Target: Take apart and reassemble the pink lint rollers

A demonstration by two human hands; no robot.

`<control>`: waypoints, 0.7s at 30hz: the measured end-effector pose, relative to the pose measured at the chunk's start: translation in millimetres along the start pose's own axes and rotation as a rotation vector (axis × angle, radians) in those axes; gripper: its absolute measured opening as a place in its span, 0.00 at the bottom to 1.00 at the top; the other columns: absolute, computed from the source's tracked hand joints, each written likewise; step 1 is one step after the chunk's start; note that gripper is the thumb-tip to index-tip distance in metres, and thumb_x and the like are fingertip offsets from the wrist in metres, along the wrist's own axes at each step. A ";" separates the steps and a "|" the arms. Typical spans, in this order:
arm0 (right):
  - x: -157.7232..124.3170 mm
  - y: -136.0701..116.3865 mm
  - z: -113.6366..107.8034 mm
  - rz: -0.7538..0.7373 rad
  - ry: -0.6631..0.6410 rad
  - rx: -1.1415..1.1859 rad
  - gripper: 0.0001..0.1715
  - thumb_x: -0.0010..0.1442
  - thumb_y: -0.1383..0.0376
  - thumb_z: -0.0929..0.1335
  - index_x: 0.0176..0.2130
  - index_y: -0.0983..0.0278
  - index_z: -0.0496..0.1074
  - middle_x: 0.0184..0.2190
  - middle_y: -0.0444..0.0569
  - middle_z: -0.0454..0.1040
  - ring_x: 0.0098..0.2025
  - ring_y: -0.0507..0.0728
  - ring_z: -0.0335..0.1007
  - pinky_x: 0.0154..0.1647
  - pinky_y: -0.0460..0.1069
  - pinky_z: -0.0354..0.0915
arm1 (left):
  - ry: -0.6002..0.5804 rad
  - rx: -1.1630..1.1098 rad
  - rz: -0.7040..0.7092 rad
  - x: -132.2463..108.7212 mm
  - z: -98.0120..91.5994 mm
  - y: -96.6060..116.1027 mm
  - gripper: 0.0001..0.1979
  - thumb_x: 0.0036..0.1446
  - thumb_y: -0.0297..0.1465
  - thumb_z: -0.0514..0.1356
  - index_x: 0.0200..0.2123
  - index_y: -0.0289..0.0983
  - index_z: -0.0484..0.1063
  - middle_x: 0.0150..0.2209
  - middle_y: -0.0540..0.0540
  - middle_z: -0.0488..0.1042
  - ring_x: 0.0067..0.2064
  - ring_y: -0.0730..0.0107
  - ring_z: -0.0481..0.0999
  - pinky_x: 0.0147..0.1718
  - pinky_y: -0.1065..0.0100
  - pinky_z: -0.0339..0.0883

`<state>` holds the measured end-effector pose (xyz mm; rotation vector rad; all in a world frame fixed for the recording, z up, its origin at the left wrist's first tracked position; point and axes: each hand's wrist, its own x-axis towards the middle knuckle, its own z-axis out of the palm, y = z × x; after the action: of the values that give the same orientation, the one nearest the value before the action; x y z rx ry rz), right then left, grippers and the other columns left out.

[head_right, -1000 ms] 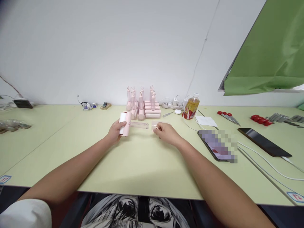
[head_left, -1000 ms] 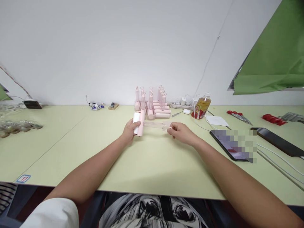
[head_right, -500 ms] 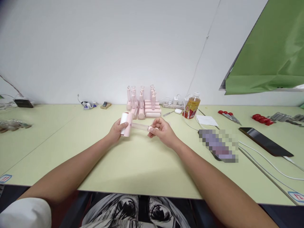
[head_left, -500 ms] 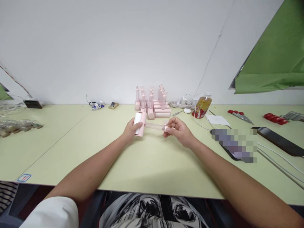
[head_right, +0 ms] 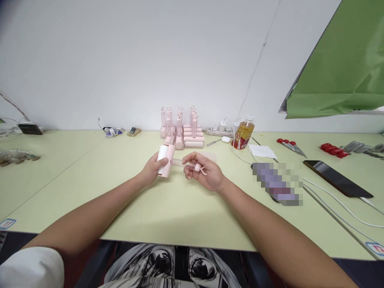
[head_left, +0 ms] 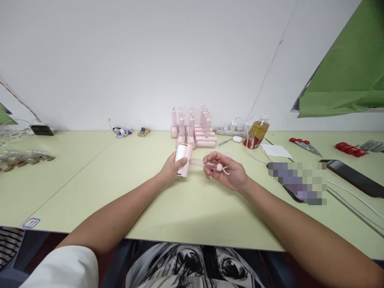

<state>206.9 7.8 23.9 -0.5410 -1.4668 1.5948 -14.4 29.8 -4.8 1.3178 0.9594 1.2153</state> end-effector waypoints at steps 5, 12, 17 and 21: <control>1.2 -2.1 4.6 0.021 0.034 0.059 0.15 0.62 0.52 0.61 0.33 0.60 0.63 0.31 0.48 0.66 0.25 0.54 0.60 0.25 0.52 0.60 | -0.002 -0.002 0.014 -0.8 0.6 -1.3 0.27 0.44 0.47 0.66 0.40 0.35 0.64 0.30 0.50 0.66 0.29 0.73 0.62 0.27 0.70 0.55; 1.3 -0.3 5.3 0.058 0.058 0.105 0.15 0.59 0.50 0.64 0.32 0.59 0.63 0.24 0.44 0.61 0.22 0.53 0.54 0.21 0.48 0.52 | -0.008 0.003 0.003 -2.0 0.0 1.3 0.27 0.44 0.47 0.66 0.40 0.35 0.64 0.30 0.50 0.67 0.29 0.72 0.63 0.28 0.70 0.56; 0.0 1.0 7.1 0.036 0.069 0.045 0.16 0.61 0.49 0.62 0.34 0.58 0.63 0.22 0.42 0.61 0.20 0.52 0.52 0.19 0.47 0.50 | -0.017 -0.052 -0.001 -1.6 0.9 -0.4 0.25 0.44 0.45 0.67 0.40 0.35 0.65 0.30 0.51 0.68 0.28 0.72 0.64 0.28 0.70 0.57; 1.6 5.1 6.7 0.009 0.128 0.042 0.17 0.62 0.48 0.60 0.40 0.57 0.64 0.27 0.45 0.69 0.21 0.53 0.59 0.19 0.49 0.57 | 0.015 -0.116 -0.048 1.6 -0.2 -1.1 0.22 0.43 0.41 0.68 0.38 0.36 0.66 0.28 0.52 0.67 0.26 0.74 0.64 0.23 0.72 0.56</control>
<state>199.1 5.7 20.8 -0.6147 -1.3345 1.5649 -14.2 31.5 -5.7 1.1900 0.9129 1.2274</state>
